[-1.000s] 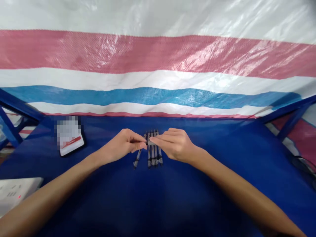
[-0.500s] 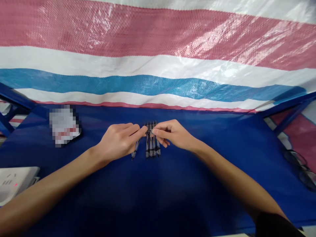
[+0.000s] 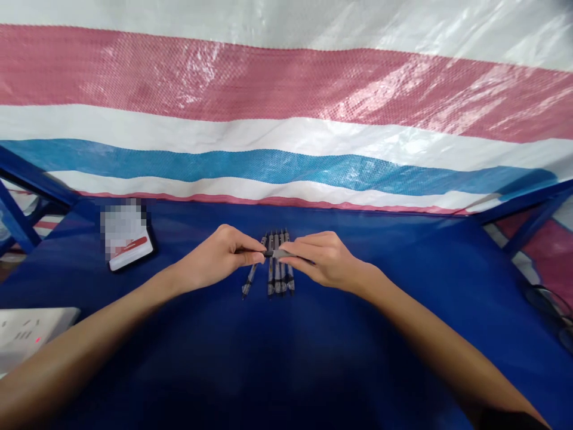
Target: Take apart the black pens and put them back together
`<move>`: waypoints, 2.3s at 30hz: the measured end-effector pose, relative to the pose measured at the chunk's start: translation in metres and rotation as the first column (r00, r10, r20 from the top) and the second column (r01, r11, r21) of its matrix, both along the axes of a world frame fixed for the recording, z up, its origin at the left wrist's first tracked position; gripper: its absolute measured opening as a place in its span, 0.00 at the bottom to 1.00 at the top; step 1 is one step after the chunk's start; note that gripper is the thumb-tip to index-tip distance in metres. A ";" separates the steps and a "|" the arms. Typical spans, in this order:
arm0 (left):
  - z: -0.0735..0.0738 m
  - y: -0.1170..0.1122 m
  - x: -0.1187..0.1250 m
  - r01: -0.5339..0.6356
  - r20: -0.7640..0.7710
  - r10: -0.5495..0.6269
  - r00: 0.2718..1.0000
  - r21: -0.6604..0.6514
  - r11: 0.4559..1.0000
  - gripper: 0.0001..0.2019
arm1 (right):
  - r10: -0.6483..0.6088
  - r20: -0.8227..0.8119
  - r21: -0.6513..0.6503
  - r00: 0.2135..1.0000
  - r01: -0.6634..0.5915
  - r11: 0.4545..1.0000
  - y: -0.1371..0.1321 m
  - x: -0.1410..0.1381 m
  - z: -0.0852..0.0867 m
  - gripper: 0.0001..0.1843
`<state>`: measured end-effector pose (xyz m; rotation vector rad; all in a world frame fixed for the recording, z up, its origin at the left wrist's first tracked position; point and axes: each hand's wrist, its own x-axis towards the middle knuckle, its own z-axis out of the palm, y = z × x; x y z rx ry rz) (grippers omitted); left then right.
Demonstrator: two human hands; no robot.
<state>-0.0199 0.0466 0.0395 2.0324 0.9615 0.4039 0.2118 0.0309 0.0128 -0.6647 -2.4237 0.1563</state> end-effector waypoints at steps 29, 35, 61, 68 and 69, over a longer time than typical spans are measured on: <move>-0.008 0.004 -0.002 -0.133 -0.593 0.281 0.754 0.282 0.950 0.18 | -0.217 -0.383 -0.594 0.898 -0.060 0.802 0.028 0.018 0.005 0.12; -0.015 0.003 0.000 -0.016 -0.767 0.202 0.609 0.243 0.970 0.20 | -0.180 -0.449 -0.673 0.875 -0.198 0.712 0.023 0.013 0.004 0.15; -0.026 0.003 0.008 -0.003 -0.578 0.216 0.787 0.347 0.938 0.11 | -0.482 0.079 -0.443 0.873 0.464 0.767 0.055 0.019 -0.039 0.04; -0.028 0.000 0.009 0.070 -0.619 0.151 0.771 0.317 0.946 0.10 | -0.486 0.079 -0.423 0.871 0.470 0.775 0.051 0.022 -0.031 0.14; -0.029 0.000 0.009 0.075 -0.625 0.154 0.765 0.324 0.943 0.10 | -0.488 0.051 -0.404 0.871 0.465 0.788 0.050 0.022 -0.028 0.14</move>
